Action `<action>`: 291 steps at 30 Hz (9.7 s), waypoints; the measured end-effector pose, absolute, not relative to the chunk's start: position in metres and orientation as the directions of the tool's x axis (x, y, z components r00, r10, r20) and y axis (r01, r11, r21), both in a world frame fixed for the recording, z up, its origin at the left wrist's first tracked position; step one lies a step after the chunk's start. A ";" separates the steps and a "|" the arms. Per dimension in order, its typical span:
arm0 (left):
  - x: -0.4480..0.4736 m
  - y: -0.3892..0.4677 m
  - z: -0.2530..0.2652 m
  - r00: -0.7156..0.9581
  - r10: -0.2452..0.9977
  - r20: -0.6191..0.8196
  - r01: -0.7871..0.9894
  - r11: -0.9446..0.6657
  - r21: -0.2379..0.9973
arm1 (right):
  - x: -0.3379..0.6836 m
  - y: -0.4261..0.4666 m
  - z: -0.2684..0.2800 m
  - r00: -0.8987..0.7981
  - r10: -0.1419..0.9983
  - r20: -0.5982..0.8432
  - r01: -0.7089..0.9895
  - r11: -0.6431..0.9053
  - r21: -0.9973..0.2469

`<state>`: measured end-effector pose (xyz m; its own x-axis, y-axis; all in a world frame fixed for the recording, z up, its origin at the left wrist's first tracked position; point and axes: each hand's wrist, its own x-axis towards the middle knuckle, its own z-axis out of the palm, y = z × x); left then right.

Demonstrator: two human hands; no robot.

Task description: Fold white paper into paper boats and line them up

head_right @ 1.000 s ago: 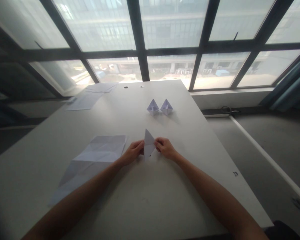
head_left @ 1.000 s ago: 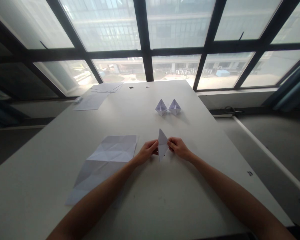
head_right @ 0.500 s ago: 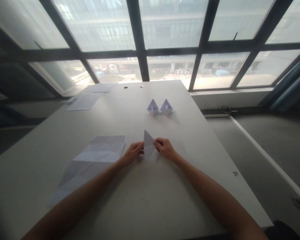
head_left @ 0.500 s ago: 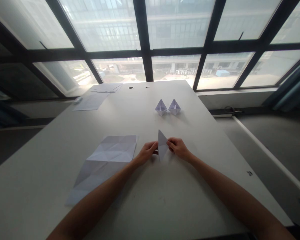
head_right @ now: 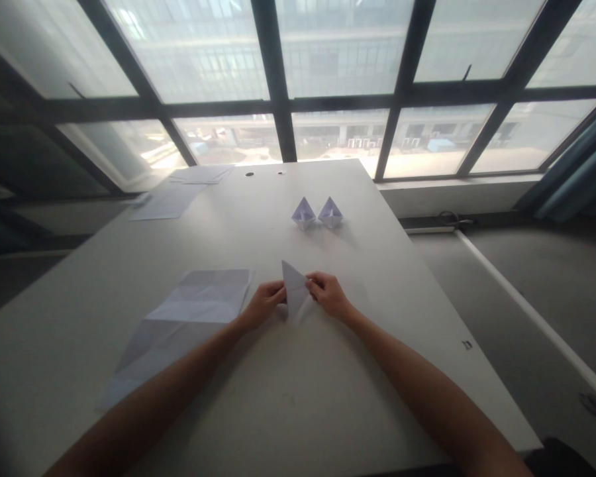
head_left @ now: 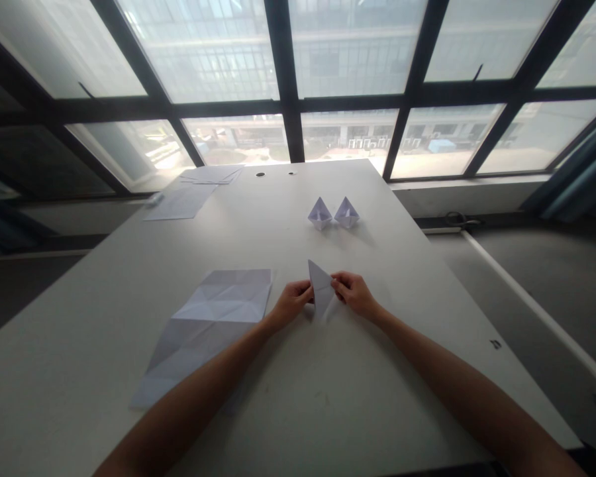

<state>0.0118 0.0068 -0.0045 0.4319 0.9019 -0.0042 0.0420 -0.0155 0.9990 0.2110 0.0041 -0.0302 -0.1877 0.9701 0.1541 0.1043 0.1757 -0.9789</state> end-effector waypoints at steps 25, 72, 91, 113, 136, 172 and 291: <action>0.014 0.001 -0.011 0.161 0.975 0.155 0.258 -0.193 0.947 | 0.201 -0.018 -0.017 -0.015 0.940 0.340 0.544 0.293 -0.786; 0.006 0.015 -0.007 0.599 0.801 0.007 0.314 -0.243 0.918 | 0.212 0.000 -0.022 -0.404 0.899 0.171 0.290 0.303 -0.908; 0.003 0.016 0.004 0.476 0.879 -0.029 0.206 -0.080 0.975 | 0.212 -0.003 -0.023 -0.268 0.944 0.194 0.229 0.258 -0.938; -0.001 0.017 -0.001 0.513 0.858 -0.006 0.258 -0.148 0.955 | 0.212 -0.003 -0.020 -0.406 0.903 0.140 0.259 0.261 -0.930; 0.006 0.026 -0.018 -0.099 0.995 -0.015 -0.370 -0.022 0.929 | 0.211 0.007 -0.025 0.296 0.948 0.122 -0.091 0.155 -0.984; 0.012 0.005 -0.004 0.324 0.944 -0.059 -0.044 0.077 0.996 | 0.194 -0.017 -0.018 -0.338 0.933 0.121 0.340 0.241 -0.909; 0.011 0.016 -0.001 0.485 0.874 -0.026 -0.009 0.035 0.999 | 0.206 -0.004 -0.013 -0.061 0.996 0.069 0.063 0.073 -0.995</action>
<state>0.0110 0.0158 -0.0011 0.4846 0.8743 -0.0262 -0.0090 0.0350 0.9993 0.2055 -0.0041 -0.0127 -0.0608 0.9957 0.0694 0.0635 0.0732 -0.9953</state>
